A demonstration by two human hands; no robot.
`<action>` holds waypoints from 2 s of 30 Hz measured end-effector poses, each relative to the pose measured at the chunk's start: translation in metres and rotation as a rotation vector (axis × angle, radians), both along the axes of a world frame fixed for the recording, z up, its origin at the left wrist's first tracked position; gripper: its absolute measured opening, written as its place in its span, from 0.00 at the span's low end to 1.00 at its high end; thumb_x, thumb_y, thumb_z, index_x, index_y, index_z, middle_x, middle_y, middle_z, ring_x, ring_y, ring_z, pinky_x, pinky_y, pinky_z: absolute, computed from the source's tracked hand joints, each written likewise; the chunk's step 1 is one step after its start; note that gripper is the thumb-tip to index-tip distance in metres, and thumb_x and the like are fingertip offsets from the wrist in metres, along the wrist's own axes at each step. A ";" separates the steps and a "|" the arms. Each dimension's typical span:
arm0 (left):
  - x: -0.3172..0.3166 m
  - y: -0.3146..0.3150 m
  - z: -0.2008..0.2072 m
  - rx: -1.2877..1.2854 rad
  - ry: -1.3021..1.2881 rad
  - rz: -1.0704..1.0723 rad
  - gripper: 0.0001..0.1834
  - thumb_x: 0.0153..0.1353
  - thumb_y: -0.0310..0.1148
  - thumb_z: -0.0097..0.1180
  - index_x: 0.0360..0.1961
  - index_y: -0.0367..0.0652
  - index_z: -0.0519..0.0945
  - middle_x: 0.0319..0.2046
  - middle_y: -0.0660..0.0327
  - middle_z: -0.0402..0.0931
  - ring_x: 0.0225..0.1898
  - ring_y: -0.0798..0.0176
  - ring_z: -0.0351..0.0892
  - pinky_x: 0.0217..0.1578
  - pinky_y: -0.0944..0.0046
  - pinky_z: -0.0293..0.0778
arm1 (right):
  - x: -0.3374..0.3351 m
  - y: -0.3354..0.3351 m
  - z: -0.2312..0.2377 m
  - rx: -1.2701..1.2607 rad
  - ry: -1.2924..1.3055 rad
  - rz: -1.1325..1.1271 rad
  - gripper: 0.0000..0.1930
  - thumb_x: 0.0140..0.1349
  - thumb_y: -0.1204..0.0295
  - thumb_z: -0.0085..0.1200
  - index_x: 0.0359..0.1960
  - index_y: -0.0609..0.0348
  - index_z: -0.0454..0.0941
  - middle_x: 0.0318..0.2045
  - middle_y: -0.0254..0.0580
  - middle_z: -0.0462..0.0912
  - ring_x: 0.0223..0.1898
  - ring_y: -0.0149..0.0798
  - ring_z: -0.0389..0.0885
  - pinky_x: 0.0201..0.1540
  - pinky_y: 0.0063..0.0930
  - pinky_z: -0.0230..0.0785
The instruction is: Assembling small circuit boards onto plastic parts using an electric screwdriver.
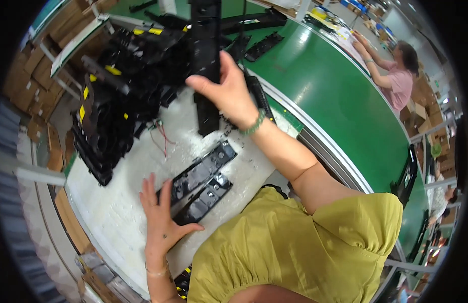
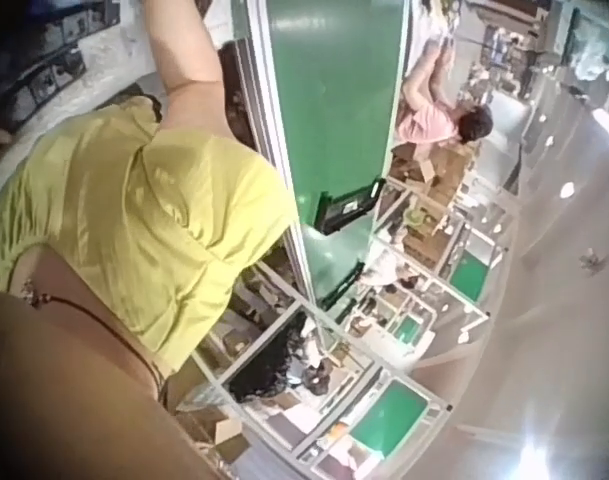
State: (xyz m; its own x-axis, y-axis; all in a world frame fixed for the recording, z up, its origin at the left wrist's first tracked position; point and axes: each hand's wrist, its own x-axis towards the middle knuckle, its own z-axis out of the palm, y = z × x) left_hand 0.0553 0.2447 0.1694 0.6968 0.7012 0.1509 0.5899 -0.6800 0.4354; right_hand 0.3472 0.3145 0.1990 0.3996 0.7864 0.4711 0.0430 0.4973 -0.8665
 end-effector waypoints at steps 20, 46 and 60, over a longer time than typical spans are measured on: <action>-0.019 0.111 0.021 -0.321 0.038 -0.090 0.35 0.38 0.22 0.68 0.54 0.37 0.75 0.41 0.54 0.80 0.41 0.64 0.78 0.47 0.67 0.71 | 0.301 0.120 -0.090 -0.929 -1.734 -0.537 0.25 0.55 0.73 0.50 0.56 0.33 0.73 0.63 0.39 0.65 0.62 0.46 0.65 0.60 0.41 0.65; -0.024 -0.010 -0.010 -0.050 0.074 0.078 0.39 0.31 0.44 0.74 0.46 0.38 0.75 0.58 0.46 0.60 0.60 0.40 0.57 0.62 0.41 0.51 | -0.068 0.019 -0.013 0.333 -1.388 0.216 0.19 0.50 0.75 0.55 0.47 0.48 0.75 0.29 0.37 0.75 0.28 0.43 0.78 0.27 0.34 0.73; -0.047 0.011 0.005 0.050 -0.149 0.217 0.30 0.43 0.31 0.70 0.50 0.38 0.74 0.58 0.49 0.64 0.59 0.42 0.61 0.59 0.50 0.59 | 0.098 0.047 0.009 0.032 -0.710 -0.750 0.07 0.54 0.69 0.55 0.33 0.54 0.81 0.30 0.42 0.83 0.32 0.39 0.83 0.34 0.29 0.75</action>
State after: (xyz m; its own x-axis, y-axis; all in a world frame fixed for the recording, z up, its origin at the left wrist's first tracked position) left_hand 0.0083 0.2562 0.1749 0.4986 0.8209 0.2785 0.6561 -0.5673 0.4976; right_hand 0.4453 0.3619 0.2079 0.4040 0.4327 0.8060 0.8478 0.1539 -0.5075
